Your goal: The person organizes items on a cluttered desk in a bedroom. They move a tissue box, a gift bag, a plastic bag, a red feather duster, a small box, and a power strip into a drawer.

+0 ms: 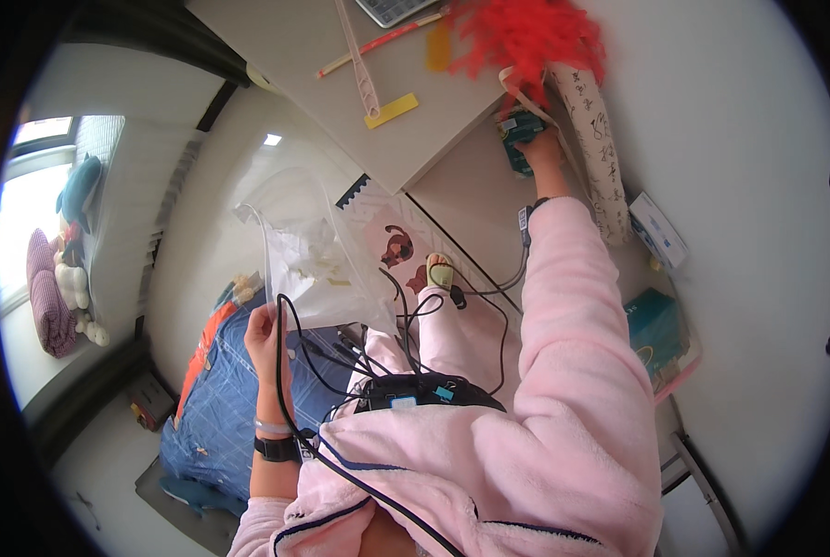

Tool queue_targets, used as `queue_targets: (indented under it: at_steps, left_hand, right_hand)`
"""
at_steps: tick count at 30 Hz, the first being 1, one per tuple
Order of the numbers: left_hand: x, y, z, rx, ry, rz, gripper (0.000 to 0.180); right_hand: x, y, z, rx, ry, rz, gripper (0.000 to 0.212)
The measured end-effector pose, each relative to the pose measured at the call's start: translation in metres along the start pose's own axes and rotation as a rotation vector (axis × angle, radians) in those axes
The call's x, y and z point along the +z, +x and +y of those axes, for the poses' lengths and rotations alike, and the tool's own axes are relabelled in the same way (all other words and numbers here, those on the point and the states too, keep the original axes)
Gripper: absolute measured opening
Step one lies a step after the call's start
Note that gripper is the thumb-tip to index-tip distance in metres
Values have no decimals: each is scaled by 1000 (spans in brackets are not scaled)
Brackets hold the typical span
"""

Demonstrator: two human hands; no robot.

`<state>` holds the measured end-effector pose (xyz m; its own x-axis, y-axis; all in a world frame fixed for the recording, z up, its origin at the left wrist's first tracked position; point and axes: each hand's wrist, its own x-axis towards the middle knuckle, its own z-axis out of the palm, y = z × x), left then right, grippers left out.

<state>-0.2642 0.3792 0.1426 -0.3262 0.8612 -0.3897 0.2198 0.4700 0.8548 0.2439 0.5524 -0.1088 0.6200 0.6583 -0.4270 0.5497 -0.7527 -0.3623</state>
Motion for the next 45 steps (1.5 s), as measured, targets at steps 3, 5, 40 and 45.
queue_targets:
  at_steps: [3,5,40,45]
  left_hand:
    - [3,3,4,33,-6,-3,6]
    - [4,3,7,54,-5,-12,6]
    - [-76,43,32,615,-454,8,14]
    - [-95,87,45,650,-422,222,19]
  right_hand:
    - [-2,-10,18,-356,197,222,86]
    - [-7,-23,33,-396,252,199,75]
    - [-217,-378,-8,-915,1015,423,25]
    - [-216,-381,-3,-900,1068,440,24]
